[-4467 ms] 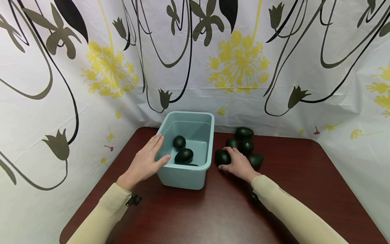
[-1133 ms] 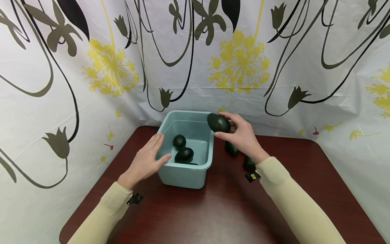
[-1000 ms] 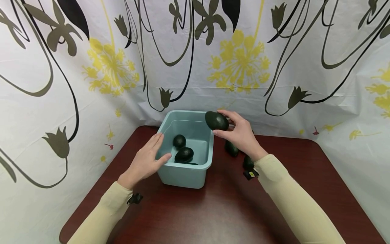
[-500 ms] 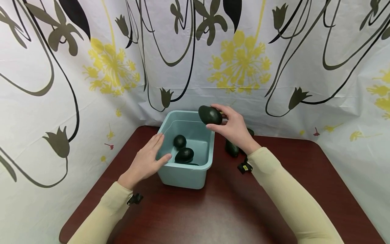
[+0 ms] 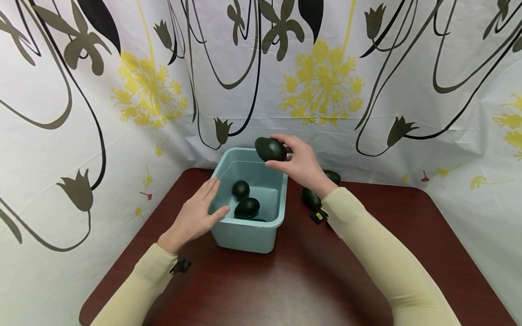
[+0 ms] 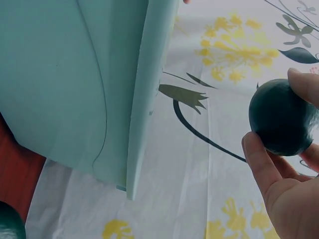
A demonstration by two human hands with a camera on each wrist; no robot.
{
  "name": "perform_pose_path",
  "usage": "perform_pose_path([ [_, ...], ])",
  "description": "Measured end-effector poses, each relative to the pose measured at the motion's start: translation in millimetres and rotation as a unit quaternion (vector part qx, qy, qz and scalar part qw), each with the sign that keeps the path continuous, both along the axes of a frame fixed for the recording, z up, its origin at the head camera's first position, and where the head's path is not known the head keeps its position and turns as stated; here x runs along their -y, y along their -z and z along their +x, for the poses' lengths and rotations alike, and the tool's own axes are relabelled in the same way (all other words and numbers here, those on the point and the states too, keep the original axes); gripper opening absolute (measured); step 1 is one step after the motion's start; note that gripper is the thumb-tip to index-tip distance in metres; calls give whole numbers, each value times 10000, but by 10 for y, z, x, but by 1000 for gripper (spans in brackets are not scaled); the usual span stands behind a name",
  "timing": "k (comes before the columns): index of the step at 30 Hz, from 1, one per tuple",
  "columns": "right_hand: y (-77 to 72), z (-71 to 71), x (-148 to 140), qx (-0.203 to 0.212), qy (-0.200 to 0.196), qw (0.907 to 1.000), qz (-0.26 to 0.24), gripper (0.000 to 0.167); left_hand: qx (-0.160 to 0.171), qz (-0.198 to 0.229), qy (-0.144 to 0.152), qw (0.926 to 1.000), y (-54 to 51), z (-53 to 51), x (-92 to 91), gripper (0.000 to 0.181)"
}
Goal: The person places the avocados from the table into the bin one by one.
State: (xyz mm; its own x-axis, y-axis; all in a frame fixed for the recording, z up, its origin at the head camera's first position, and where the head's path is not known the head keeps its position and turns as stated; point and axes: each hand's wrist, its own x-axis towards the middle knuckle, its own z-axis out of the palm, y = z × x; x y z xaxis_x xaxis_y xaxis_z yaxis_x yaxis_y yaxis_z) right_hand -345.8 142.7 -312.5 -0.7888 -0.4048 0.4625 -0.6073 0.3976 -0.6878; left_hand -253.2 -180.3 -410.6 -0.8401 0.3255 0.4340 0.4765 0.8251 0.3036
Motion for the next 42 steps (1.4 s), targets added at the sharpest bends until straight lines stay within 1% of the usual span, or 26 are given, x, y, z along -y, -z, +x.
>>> perform_pose_path([
  [7,8,-56,100,-149,-110,9997,166,71,-27,-29,-15,10000,18,-8,0,92],
  [11,26,-86,159,-297,-146,9990,289,71,22,-7,-52,10000,22,-5,3,93],
  [14,37,-95,196,-322,-179,9987,360,70,58,2,-52,10000,27,-3,6,93],
  [25,43,-152,298,-219,-263,9986,413,71,14,-52,-40,10000,24,-13,9,93],
  [31,69,-163,328,-126,-251,9985,470,70,4,-43,-27,10000,9,-14,2,92],
  [34,64,-166,359,-149,-261,9983,492,71,11,-43,-17,10000,7,-11,7,92],
  [37,65,-182,393,-160,-359,9977,546,73,28,-60,-21,10000,8,-6,12,92],
  [42,120,-196,405,111,-571,9952,791,76,33,-38,7,10000,3,-4,13,92],
])
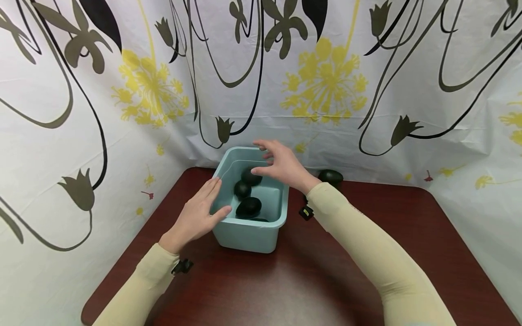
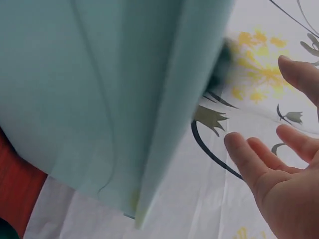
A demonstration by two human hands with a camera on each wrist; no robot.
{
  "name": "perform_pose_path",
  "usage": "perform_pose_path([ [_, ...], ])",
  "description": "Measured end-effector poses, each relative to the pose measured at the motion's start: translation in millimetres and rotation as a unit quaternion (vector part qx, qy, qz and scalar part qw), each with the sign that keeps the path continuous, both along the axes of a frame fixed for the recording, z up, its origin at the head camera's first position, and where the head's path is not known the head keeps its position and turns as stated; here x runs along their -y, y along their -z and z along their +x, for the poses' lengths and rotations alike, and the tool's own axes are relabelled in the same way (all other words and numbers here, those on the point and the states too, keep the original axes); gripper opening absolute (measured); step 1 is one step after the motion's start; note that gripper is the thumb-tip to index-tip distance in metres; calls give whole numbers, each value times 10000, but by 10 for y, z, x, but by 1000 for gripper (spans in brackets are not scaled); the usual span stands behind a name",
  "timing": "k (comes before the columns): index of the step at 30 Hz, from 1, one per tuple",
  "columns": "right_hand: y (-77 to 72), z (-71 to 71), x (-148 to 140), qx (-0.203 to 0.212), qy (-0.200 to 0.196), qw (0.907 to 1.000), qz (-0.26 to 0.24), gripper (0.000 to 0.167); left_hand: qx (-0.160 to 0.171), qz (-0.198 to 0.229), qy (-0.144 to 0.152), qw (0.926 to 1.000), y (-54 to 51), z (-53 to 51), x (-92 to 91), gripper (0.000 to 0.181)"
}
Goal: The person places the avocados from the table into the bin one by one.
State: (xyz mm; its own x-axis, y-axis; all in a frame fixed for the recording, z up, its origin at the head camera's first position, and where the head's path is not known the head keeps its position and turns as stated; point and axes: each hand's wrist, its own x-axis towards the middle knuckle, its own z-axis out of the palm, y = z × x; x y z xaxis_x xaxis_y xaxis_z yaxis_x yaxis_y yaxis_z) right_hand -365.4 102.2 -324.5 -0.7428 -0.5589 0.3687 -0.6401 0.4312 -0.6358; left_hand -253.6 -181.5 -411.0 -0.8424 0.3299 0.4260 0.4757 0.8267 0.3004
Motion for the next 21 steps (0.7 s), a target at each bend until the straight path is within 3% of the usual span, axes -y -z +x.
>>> perform_pose_path([
  [6,50,24,-101,110,24,9998,142,73,71,-13,-43,10000,-10,-2,-9,92],
  [21,52,72,-509,75,220,9995,196,66,-112,78,16,9999,-4,3,-13,91],
])
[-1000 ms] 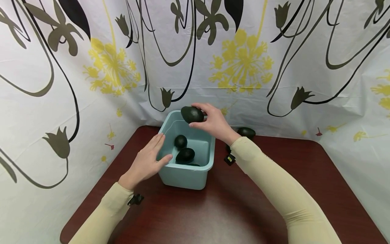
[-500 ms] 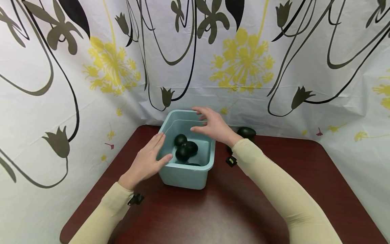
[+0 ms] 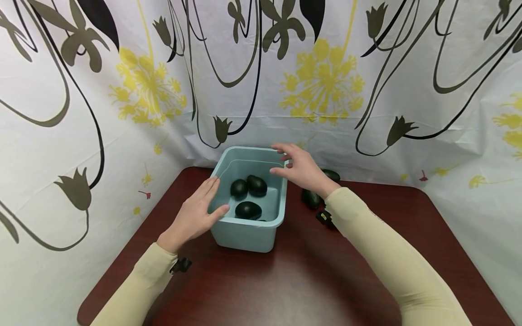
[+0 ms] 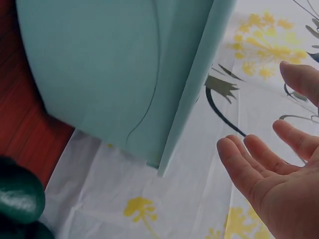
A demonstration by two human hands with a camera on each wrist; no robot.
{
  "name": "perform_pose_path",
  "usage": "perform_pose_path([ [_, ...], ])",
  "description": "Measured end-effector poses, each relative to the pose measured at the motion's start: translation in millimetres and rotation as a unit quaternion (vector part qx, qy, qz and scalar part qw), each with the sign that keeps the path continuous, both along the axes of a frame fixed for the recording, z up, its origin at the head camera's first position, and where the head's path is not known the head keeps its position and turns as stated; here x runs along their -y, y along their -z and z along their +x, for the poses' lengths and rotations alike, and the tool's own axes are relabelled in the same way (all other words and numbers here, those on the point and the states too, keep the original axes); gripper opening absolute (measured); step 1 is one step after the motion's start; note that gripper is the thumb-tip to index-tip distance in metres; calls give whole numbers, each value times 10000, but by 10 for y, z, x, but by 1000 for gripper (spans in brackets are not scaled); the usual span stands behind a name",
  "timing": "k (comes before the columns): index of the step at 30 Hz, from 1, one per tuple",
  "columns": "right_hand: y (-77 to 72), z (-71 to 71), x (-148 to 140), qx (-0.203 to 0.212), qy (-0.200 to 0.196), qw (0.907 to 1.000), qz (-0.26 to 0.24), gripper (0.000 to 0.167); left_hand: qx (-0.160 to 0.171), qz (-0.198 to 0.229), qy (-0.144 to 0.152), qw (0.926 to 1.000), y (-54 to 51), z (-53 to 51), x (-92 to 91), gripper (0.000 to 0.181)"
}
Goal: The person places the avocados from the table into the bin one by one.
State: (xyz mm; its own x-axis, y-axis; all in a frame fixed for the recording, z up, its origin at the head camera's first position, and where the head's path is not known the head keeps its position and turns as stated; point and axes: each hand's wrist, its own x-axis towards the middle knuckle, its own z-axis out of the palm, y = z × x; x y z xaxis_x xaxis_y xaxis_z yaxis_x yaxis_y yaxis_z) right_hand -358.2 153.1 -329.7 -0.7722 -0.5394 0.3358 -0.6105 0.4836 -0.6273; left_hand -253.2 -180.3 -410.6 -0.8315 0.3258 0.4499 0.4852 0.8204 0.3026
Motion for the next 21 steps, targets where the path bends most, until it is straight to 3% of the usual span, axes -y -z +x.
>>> perform_pose_path([
  [21,178,63,-450,85,513,9976,467,66,-40,-12,-8,10000,12,3,-4,90],
])
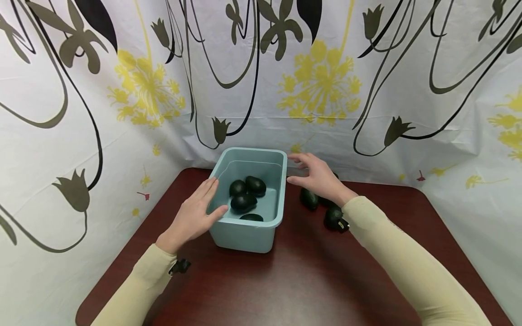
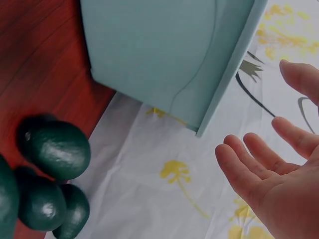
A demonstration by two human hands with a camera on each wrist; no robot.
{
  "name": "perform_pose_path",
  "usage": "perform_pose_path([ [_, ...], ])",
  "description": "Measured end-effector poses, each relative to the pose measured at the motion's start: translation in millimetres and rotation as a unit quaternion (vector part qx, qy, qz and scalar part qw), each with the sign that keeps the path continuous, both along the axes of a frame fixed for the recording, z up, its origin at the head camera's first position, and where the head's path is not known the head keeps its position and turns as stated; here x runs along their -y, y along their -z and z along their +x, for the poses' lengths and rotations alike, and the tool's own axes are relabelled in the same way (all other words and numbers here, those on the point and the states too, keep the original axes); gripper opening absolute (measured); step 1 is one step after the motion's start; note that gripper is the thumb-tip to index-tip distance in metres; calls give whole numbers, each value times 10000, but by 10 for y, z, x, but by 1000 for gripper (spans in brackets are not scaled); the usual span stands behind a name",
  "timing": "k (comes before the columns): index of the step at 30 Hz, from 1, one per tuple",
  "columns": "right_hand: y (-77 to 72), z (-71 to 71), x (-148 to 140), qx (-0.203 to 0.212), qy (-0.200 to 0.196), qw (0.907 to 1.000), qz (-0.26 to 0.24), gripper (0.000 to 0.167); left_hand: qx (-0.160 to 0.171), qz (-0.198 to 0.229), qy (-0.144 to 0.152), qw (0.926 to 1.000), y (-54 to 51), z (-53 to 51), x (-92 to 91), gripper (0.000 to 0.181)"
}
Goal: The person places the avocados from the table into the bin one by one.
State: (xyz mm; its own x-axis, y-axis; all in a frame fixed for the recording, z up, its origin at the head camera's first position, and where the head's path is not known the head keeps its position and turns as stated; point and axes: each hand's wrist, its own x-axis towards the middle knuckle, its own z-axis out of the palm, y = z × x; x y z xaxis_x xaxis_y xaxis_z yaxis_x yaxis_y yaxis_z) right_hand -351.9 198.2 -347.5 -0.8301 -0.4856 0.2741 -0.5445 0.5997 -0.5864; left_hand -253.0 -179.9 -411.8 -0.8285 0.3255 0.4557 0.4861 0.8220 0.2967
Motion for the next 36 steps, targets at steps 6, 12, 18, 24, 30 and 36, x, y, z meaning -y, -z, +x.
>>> perform_pose_path([
  [6,71,16,-123,55,110,9999,75,67,-2,20,-2,10000,-9,6,-5,91],
  [12,148,15,-256,55,217,9995,212,68,-12,-5,7,10000,-6,-4,-7,90],
  [18,230,15,-399,151,335,9990,271,68,-25,-32,-7,10000,6,-17,-8,90],
  [24,343,41,-543,239,410,9984,297,66,3,-41,-15,10000,8,-11,-2,90],
  [30,456,41,-681,171,444,9979,439,66,-42,-31,-18,10000,4,-8,9,89],
  [36,633,82,-865,344,541,9966,518,59,-23,-24,1,10000,18,-11,8,89],
])
